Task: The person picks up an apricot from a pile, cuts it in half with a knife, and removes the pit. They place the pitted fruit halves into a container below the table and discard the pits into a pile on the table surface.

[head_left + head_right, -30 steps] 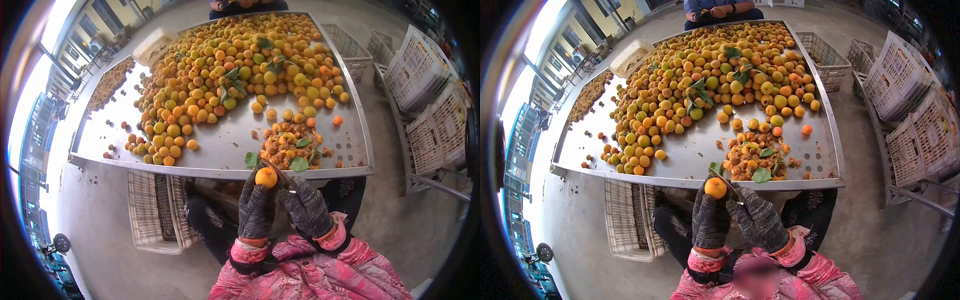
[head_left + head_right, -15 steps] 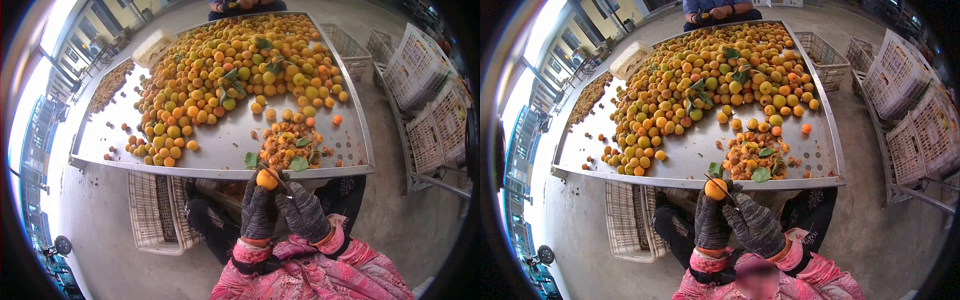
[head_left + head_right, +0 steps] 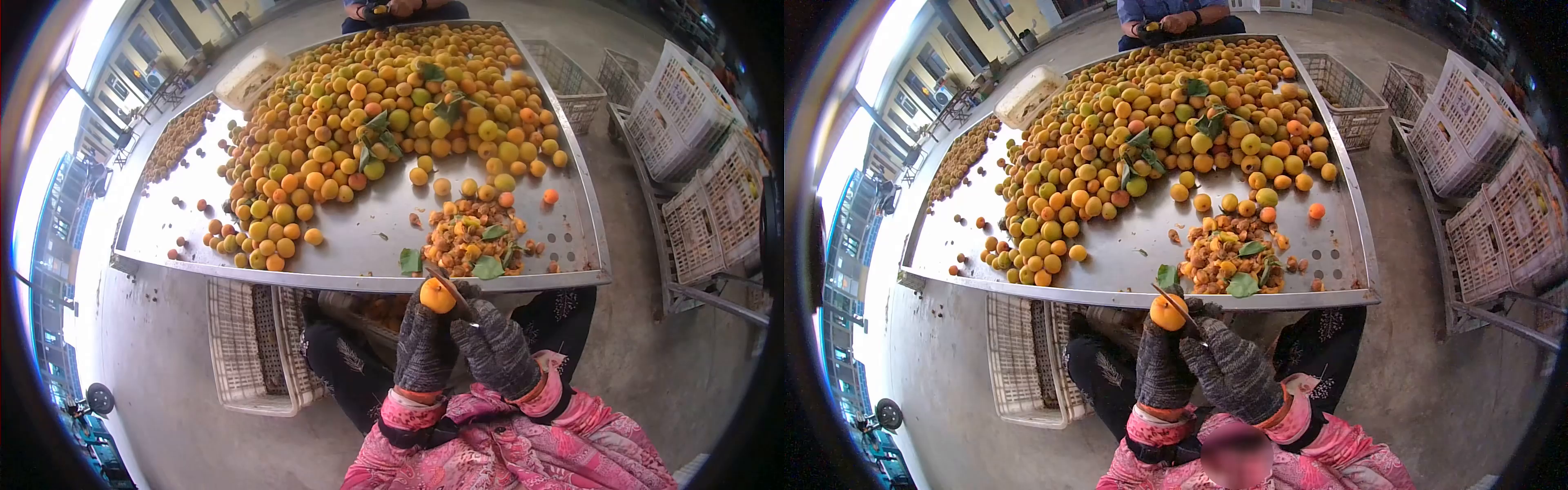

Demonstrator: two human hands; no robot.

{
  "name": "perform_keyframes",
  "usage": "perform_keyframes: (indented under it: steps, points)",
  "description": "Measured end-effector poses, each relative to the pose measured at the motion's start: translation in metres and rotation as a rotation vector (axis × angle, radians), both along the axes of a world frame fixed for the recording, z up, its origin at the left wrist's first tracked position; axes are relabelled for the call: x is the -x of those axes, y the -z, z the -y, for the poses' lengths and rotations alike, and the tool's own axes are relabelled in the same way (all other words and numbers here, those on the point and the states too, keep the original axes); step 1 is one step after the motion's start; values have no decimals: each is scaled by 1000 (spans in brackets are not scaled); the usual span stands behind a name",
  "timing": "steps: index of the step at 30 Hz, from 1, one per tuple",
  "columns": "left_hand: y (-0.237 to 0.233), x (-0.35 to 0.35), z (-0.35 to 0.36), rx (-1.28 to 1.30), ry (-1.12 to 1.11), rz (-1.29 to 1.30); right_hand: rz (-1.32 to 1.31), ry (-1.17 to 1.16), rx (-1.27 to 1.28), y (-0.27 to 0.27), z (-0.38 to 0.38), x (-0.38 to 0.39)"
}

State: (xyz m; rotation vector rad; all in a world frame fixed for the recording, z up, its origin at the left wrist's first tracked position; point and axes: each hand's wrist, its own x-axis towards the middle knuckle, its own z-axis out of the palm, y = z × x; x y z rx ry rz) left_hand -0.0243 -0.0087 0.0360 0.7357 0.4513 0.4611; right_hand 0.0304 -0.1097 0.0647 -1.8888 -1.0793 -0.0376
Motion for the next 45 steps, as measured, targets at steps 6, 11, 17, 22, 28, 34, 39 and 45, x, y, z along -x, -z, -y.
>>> perform_keyframes:
  steps: [6,11,17,22,28,34,39,45]
  points:
    - [-1,12,-12,-79,26,83,165,-168,10,-7,5,-13]
    - [-4,15,-18,-83,86,35,-12,-306,70,-5,7,-25]
    - [-26,17,-25,-302,162,-67,298,-400,174,-6,11,-37]
    - [-9,-5,6,-70,-67,11,-100,-166,68,19,-1,-1]
    - [-11,3,-17,-306,22,-95,-25,-196,53,4,4,-21]
    - [-28,8,-28,-409,141,-158,62,-327,131,5,7,-30]
    - [-5,-11,3,-212,-106,-82,30,-92,35,30,-2,-7]
    - [-22,1,-27,-356,179,-233,82,-237,109,14,13,-33]
